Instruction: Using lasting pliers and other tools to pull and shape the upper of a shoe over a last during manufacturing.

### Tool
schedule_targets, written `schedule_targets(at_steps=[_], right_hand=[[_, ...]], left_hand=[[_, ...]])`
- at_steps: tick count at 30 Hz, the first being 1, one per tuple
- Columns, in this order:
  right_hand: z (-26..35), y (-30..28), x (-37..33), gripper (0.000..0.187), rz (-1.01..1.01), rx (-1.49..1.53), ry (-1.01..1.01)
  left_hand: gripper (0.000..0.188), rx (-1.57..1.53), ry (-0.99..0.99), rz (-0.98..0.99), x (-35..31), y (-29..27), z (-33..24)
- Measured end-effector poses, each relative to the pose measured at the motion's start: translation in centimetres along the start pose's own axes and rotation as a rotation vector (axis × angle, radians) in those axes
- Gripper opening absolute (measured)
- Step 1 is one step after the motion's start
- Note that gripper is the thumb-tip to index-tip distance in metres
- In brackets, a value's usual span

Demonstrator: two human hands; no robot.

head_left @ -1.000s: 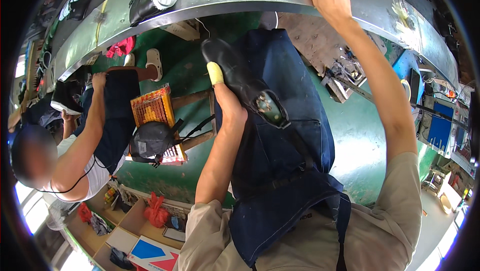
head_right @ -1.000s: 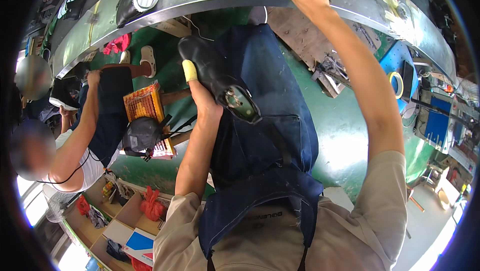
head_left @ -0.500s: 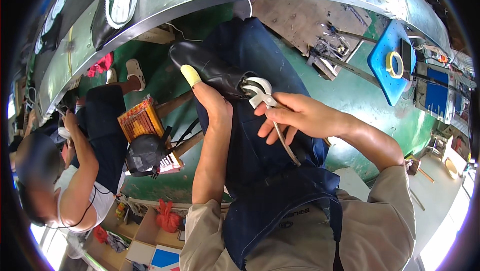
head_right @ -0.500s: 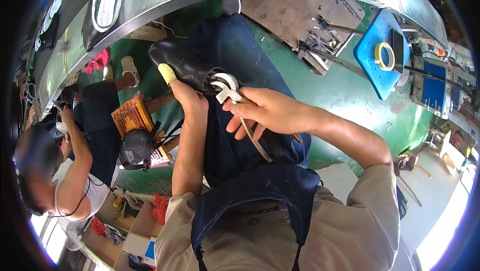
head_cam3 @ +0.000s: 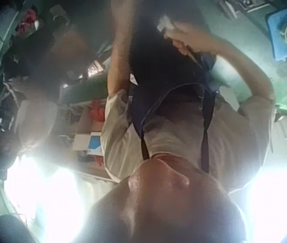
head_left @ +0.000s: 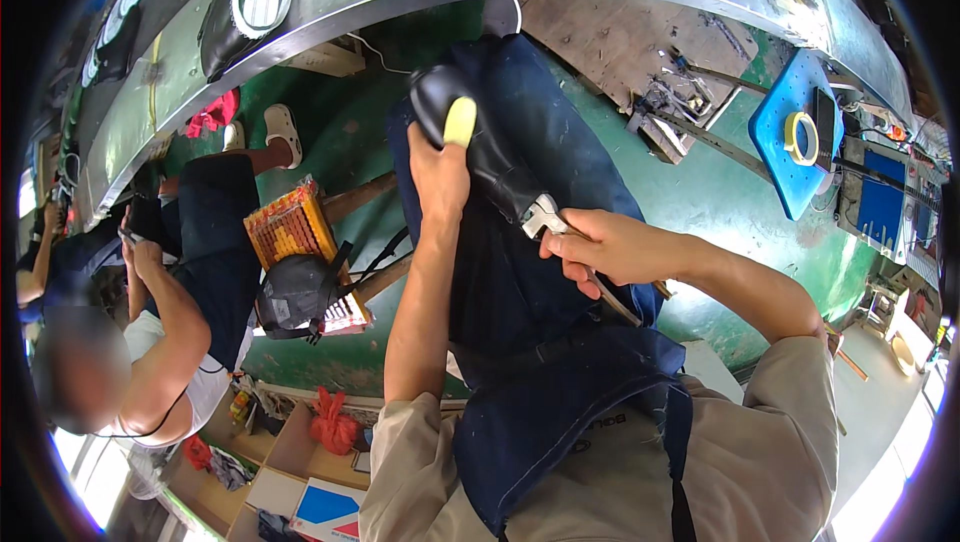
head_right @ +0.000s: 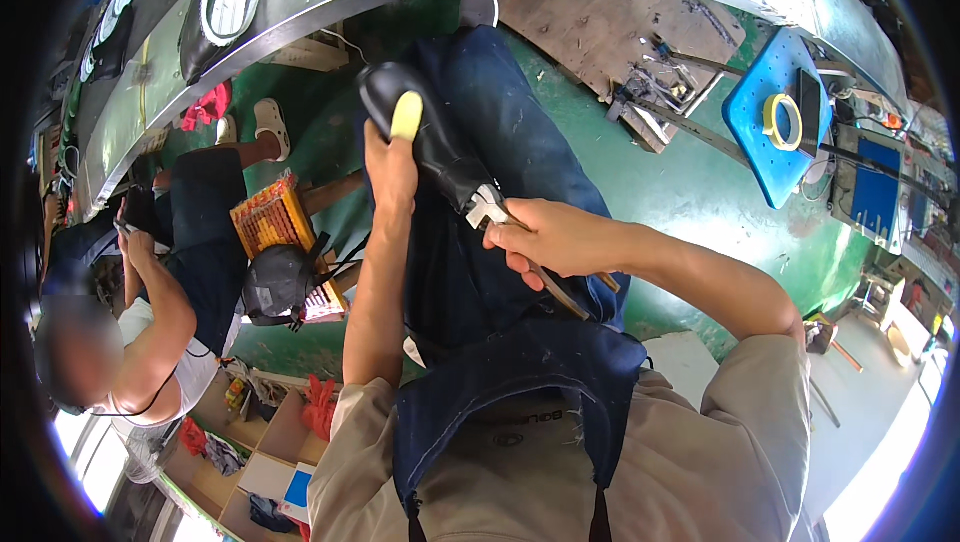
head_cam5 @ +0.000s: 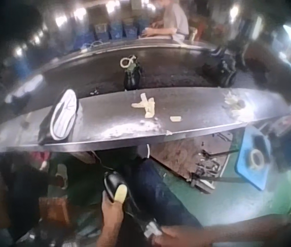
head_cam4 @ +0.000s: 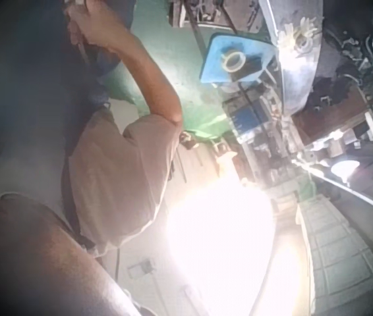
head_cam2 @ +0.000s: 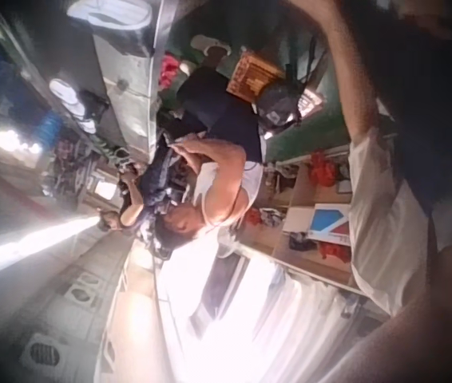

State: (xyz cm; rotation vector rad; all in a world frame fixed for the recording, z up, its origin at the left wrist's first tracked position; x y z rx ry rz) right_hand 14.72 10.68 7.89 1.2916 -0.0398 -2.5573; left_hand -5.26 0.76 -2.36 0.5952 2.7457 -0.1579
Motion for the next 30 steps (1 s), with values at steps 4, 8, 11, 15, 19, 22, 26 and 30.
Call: schedule_targets(at_steps=[4,8,11,15,19,22,26,30], right_hand=[[1.0,0.0,-3.1,0.032,-0.070,-0.314,0.058],[1.2,-1.2,-5.4,0.031,-0.224,-0.569,0.074],[1.2,-0.7,-5.7,0.030,-0.260,-0.602,-0.027],[1.0,0.5,-6.6,0.028,-0.276,-0.802,-0.078],[-0.1,-1.2,-7.6,0.028,-0.425,-0.522,-0.022],[-1.1,-2.8,-6.4,0.033,-0.443,-0.378,-0.101],[-3.5,-4.7,-5.4,0.041,-0.502,0.160,-0.223],[-4.8,-7.4,-4.1,0.045,-0.657,0.201,-0.149]], left_hand=[[0.071,0.141,-0.128,0.105,2.3,2.1,0.3],[0.071,0.164,-0.179,0.168,3.1,4.2,0.1],[0.070,0.106,-0.239,0.176,2.6,4.2,0.8],[0.067,0.122,-0.199,0.175,3.9,2.5,2.3],[0.073,-0.126,-0.431,0.062,5.9,0.8,5.7],[0.080,-0.326,-0.359,0.055,5.7,1.0,5.4],[0.079,-0.754,-0.376,0.170,2.7,2.1,1.8],[0.081,-1.062,-0.112,0.211,1.2,2.4,-3.6]])
Point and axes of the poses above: each hand's wrist, its own x-axis towards the middle knuckle, its own y-axis out of the palm, z = x × y, the point moved 6 cm from there along x, towards the middle knuckle, and after that the axes turned 13 degrees about -x, right-handed, at the moved point
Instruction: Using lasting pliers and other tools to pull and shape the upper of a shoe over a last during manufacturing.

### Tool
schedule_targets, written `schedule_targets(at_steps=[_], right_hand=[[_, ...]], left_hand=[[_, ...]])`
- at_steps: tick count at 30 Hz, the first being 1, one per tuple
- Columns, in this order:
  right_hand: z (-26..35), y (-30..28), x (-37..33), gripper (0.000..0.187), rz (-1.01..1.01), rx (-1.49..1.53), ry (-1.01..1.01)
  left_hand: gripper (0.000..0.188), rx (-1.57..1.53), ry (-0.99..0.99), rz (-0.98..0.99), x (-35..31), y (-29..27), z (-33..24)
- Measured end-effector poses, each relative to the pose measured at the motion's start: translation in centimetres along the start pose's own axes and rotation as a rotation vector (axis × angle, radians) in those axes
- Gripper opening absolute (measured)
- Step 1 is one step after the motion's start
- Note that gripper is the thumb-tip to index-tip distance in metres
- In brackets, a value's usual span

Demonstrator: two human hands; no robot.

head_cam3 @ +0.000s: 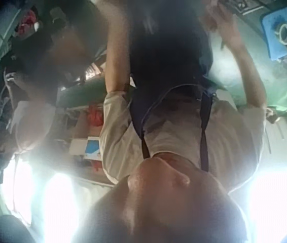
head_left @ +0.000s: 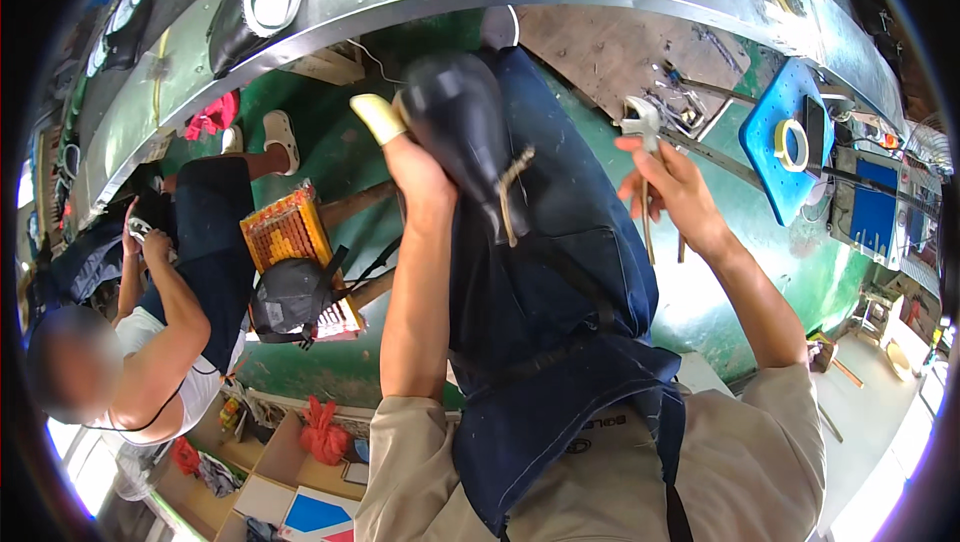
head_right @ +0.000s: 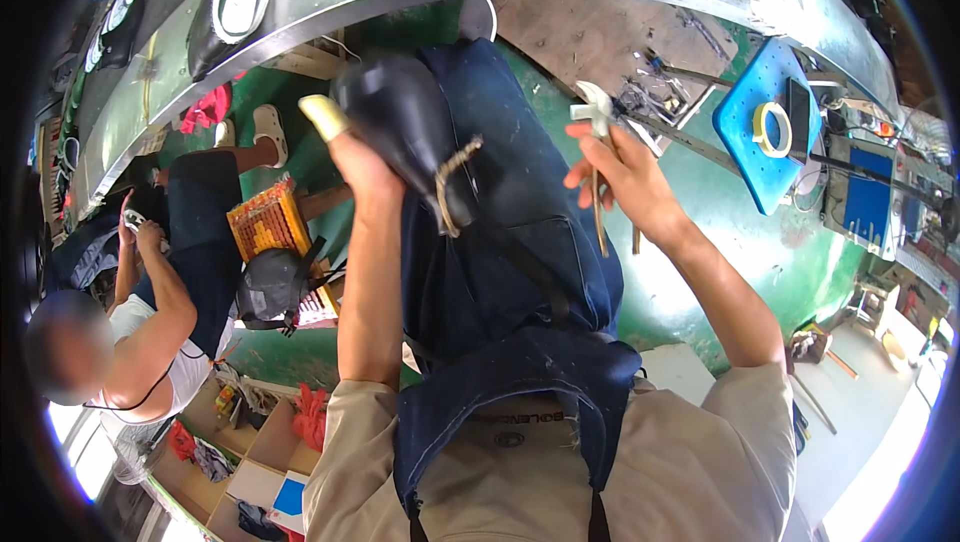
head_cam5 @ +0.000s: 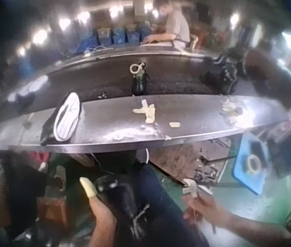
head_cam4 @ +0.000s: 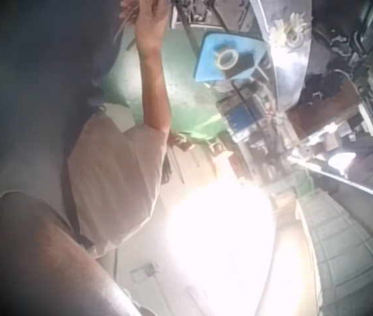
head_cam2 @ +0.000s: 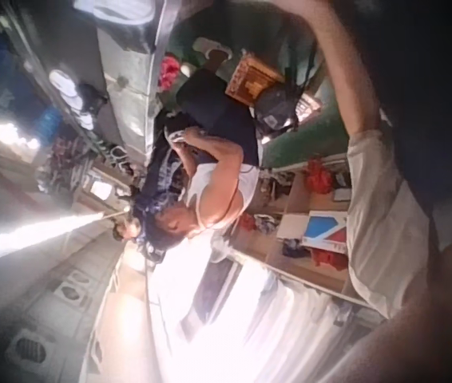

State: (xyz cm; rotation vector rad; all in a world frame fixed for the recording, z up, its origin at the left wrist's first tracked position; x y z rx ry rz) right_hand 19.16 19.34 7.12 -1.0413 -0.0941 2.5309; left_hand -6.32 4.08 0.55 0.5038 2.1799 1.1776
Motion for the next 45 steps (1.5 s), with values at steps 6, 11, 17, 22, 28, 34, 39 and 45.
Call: schedule_targets(at_steps=[6,11,17,22,28,34,39,45], right_hand=[[3.0,3.4,4.8,0.047,-0.165,-0.215,-0.356],[6.5,5.5,7.9,0.041,-0.398,-0.530,-0.589],[7.7,5.7,8.4,0.025,-0.433,-0.454,-0.516],[5.6,6.3,6.1,0.033,0.118,-0.190,-0.225],[6.1,6.3,5.1,0.038,0.469,-0.037,0.000],[5.9,5.9,6.3,0.034,0.081,-0.687,-0.456],[4.0,7.1,8.1,0.033,-0.151,-0.804,-0.671],[4.4,7.4,8.4,0.034,-0.206,-0.808,-0.581]], left_hand=[[0.055,0.845,0.294,0.203,-0.1,2.4,1.0],[0.057,0.967,0.142,0.236,-1.8,-0.3,1.7],[0.054,1.052,0.151,0.366,-2.1,0.6,0.3],[0.051,1.016,0.161,0.291,-2.0,1.1,-0.1],[0.054,1.089,0.230,0.384,-2.8,2.6,-0.1],[0.052,1.053,0.218,0.342,-2.9,2.5,0.2],[0.053,1.032,0.283,0.319,-2.4,1.8,-0.2],[0.056,0.874,0.058,0.231,-1.6,0.7,0.5]])
Point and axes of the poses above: each hand's wrist, its own x-axis towards the middle knuckle, its own y-axis out of the palm, z = x × y, the point moved 6 cm from there along x, towards the middle knuckle, and after that the axes turned 13 degrees about -x, right-handed, at the moved point
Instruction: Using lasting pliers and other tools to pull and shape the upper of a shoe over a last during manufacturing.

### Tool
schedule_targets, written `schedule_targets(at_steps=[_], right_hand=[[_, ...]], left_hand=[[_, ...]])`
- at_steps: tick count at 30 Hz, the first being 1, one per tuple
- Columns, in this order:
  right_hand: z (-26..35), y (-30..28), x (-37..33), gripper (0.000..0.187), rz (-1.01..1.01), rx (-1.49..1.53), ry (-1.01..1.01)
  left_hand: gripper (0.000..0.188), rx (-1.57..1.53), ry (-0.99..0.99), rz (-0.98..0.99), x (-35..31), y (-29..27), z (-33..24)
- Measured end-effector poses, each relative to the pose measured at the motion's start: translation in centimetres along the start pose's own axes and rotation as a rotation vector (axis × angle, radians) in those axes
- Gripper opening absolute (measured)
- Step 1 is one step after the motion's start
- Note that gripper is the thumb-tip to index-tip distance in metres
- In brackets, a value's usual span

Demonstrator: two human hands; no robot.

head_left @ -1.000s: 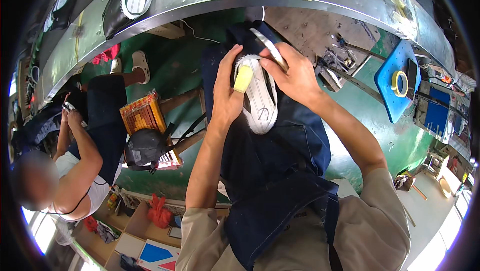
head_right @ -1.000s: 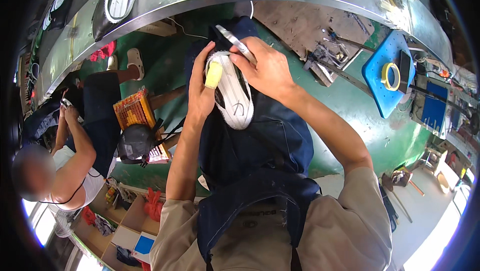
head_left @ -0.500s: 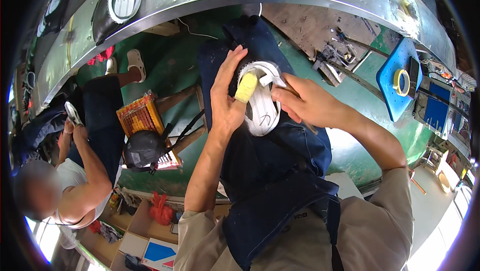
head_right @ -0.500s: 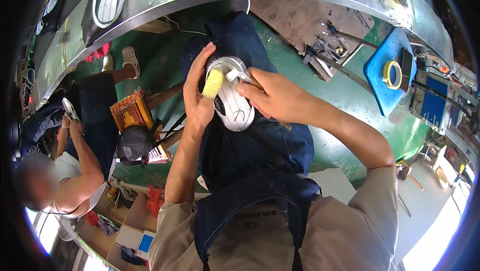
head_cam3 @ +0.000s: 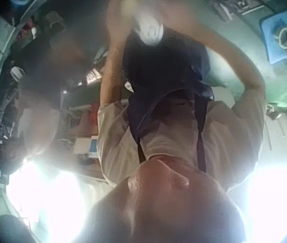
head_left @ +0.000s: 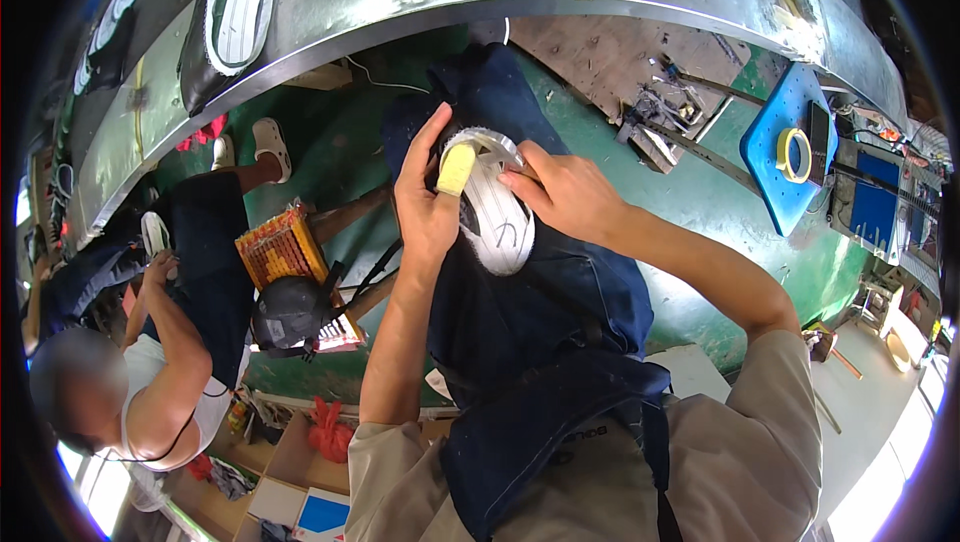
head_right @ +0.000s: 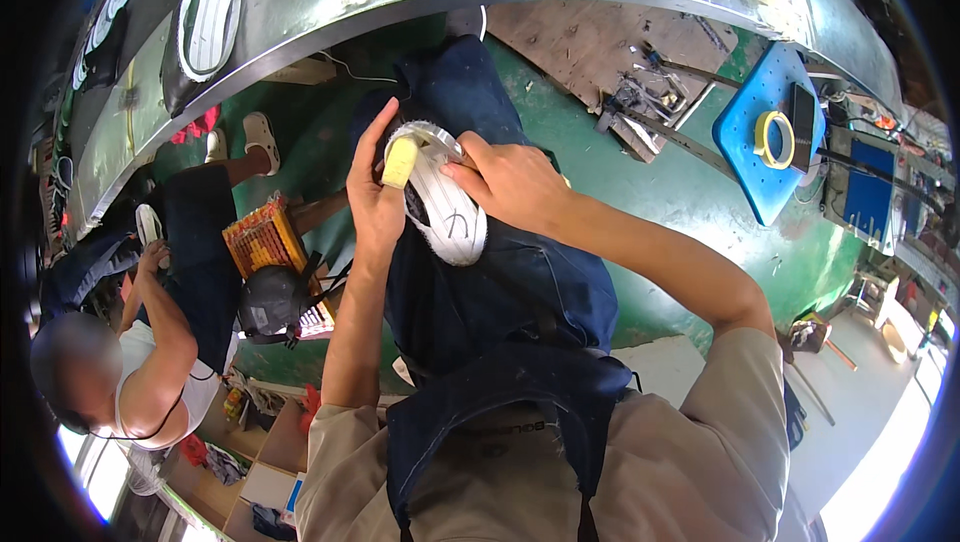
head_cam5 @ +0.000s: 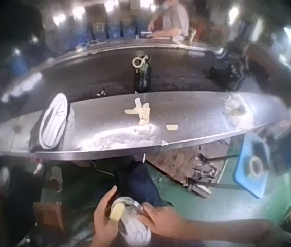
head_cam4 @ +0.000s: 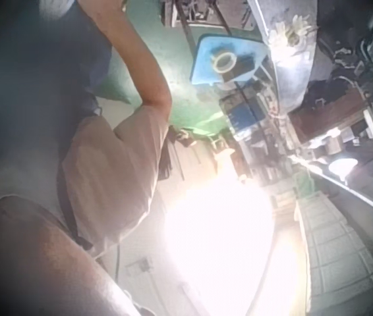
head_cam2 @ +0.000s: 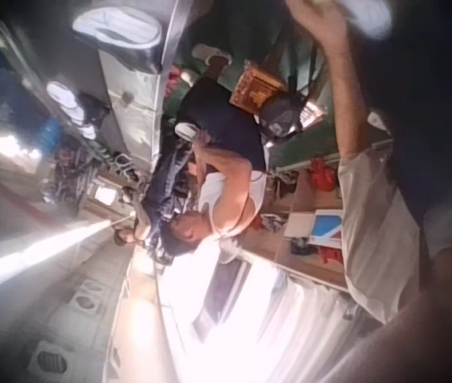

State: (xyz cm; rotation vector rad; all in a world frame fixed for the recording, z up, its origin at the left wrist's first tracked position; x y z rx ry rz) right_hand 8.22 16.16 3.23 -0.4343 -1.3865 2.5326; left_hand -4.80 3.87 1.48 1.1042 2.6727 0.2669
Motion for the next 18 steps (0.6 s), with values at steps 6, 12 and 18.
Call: schedule_targets(at_steps=[6,12,18], right_hand=[[0.5,-2.0,0.5,0.038,0.543,0.621,0.379],[2.3,-0.2,4.0,0.041,0.661,0.281,0.222],[2.4,2.3,4.1,0.040,0.196,0.075,0.256]], left_hand=[[0.062,0.392,0.135,0.001,-1.0,0.4,-1.1],[0.093,0.777,0.206,0.082,-0.4,-1.0,-1.4],[0.095,0.952,0.269,0.151,1.9,-1.2,-1.0]])
Point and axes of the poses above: each hand's wrist, its own x-axis towards the middle knuckle, its own y-axis out of the palm, z = x × y, the point moved 6 cm from there along x, towards the middle knuckle, and after that the axes turned 13 degrees about -x, right-handed, at the moved point
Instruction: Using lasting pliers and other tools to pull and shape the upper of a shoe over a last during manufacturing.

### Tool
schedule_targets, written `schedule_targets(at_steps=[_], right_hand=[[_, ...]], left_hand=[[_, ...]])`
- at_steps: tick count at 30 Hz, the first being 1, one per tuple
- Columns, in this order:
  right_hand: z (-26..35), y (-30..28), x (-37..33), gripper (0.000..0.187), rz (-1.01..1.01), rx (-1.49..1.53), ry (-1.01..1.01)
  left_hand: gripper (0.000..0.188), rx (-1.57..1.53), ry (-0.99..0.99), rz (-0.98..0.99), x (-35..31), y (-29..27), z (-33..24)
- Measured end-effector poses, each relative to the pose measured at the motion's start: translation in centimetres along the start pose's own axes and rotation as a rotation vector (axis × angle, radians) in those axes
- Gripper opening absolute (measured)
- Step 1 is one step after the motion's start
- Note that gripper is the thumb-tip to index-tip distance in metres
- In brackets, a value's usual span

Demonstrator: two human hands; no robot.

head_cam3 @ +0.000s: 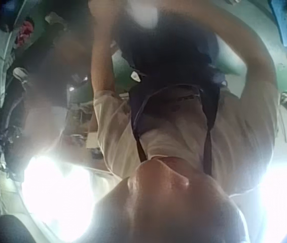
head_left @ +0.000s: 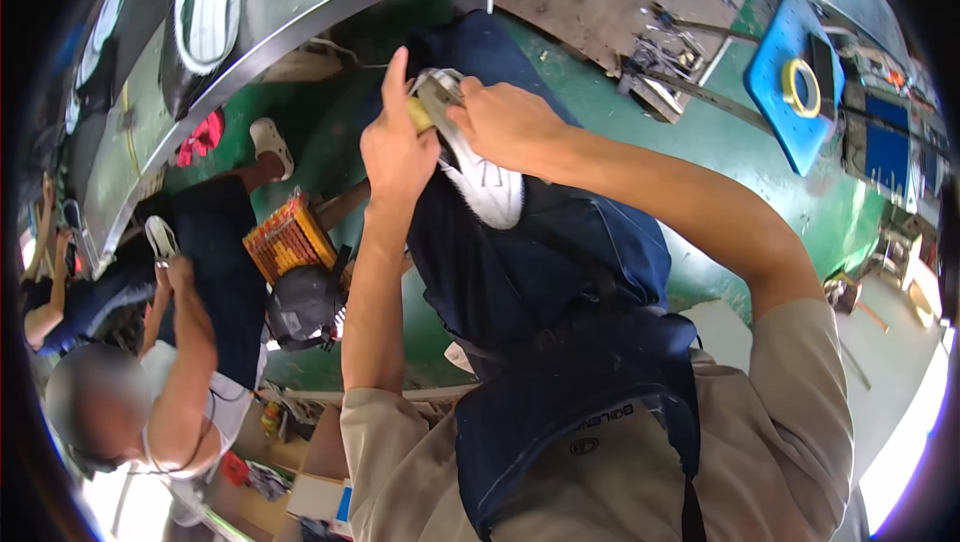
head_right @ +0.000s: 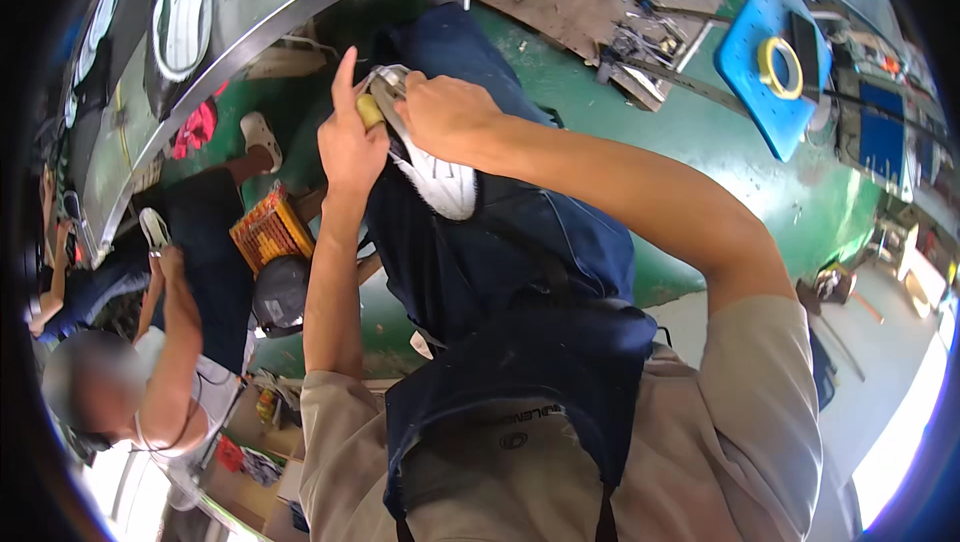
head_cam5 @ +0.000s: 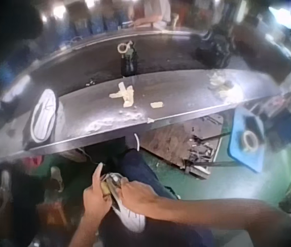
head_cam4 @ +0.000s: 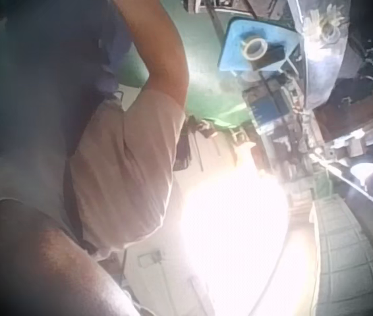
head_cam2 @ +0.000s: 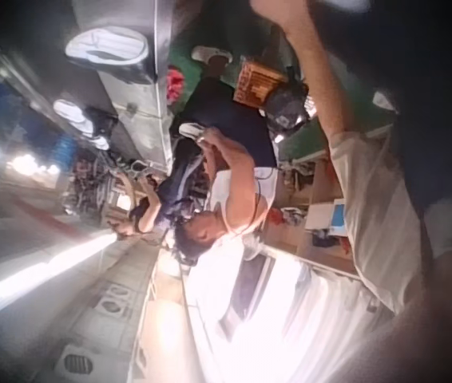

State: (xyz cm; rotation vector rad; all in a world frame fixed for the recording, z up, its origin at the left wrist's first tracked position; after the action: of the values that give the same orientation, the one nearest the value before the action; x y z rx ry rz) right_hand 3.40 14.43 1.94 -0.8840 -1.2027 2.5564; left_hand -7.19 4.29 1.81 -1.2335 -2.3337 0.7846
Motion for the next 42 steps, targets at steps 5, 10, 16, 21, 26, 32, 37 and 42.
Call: schedule_targets(at_steps=[5,10,16,21,26,32,37,42], right_hand=[[-0.6,-2.7,0.1,0.041,-0.020,0.084,-0.014],[0.7,-3.2,1.5,0.047,0.631,-0.077,-0.036],[2.2,-2.5,2.7,0.041,0.522,-0.255,-0.202],[0.9,-1.5,1.2,0.043,0.107,-0.098,-0.090],[0.0,-1.5,0.6,0.042,0.203,0.020,-0.015],[-0.8,-2.7,0.0,0.044,0.530,0.263,0.046],[0.1,-3.7,1.4,0.046,0.572,-0.186,-0.115],[0.5,-4.7,4.0,0.034,0.897,0.392,0.198]], left_hand=[[0.087,-0.130,-0.114,-0.089,0.4,0.2,-0.6],[0.088,-0.130,-0.052,-0.078,0.1,0.7,-1.7],[0.088,-0.071,-0.139,-0.102,-0.2,0.6,-0.2],[0.083,-0.110,-0.092,-0.121,-0.1,1.0,0.1],[0.067,-0.356,-0.187,-0.104,-0.7,1.1,0.7],[0.083,-0.318,-0.215,-0.152,-2.3,0.2,-1.0],[0.087,-0.297,-0.249,-0.262,-2.1,0.9,-1.7],[0.088,-0.316,-0.160,-0.278,-2.2,1.0,-1.7]])
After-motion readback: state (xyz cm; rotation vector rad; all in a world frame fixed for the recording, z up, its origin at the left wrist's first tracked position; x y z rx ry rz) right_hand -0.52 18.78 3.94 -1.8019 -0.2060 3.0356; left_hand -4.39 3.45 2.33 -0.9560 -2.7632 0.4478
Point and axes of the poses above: each hand's wrist, its own x-axis towards the middle knuckle, its own y-axis out of the palm, z = x × y, the point moved 6 cm from there along x, towards the middle knuckle, and after that the axes turned 13 degrees about -x, right-handed, at the moved point
